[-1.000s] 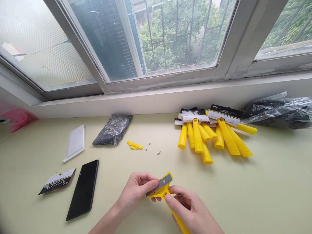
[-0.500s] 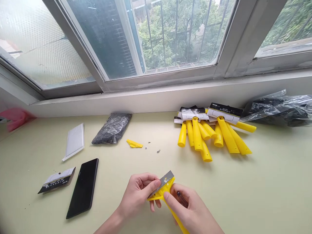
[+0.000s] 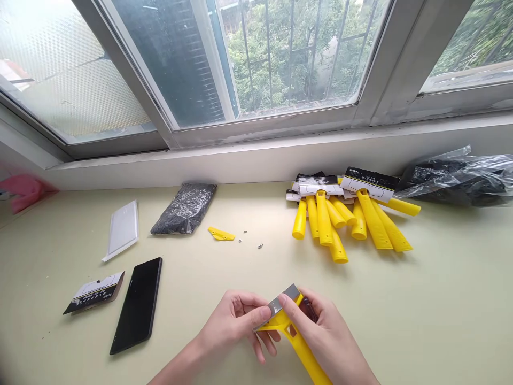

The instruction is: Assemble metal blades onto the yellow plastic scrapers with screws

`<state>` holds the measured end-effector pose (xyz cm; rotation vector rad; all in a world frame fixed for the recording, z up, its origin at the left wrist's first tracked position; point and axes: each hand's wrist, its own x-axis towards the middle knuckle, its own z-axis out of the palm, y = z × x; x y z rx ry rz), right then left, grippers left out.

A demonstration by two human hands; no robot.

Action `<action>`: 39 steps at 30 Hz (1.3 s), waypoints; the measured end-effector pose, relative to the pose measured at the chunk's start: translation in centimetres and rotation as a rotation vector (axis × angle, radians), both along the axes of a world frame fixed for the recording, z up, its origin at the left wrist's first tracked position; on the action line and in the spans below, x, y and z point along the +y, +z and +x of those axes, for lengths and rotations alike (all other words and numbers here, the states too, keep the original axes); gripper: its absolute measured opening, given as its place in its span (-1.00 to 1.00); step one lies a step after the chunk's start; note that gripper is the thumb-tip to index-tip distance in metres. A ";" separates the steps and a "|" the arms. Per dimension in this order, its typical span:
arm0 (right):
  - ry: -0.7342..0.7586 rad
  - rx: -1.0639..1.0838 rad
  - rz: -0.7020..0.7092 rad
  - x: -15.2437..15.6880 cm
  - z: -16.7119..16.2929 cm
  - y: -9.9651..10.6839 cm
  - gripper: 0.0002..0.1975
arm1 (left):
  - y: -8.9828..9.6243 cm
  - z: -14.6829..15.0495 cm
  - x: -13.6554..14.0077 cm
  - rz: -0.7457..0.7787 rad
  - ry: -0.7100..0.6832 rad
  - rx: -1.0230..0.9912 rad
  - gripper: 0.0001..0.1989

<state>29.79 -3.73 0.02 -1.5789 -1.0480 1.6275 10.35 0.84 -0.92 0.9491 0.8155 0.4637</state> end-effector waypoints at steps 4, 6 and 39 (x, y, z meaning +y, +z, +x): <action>-0.031 -0.047 -0.017 -0.1 0.0 0.4 -0.44 | -0.2 -0.6 0.4 -0.019 -0.054 -0.019 -0.53; -0.039 -0.059 -0.021 -0.2 -0.2 0.5 -0.43 | -0.3 -0.7 0.6 -0.017 -0.062 -0.025 -0.54; -0.237 0.026 0.090 -0.8 -1.7 2.6 -0.54 | 0.1 -1.1 0.8 0.046 -0.081 -0.109 -0.56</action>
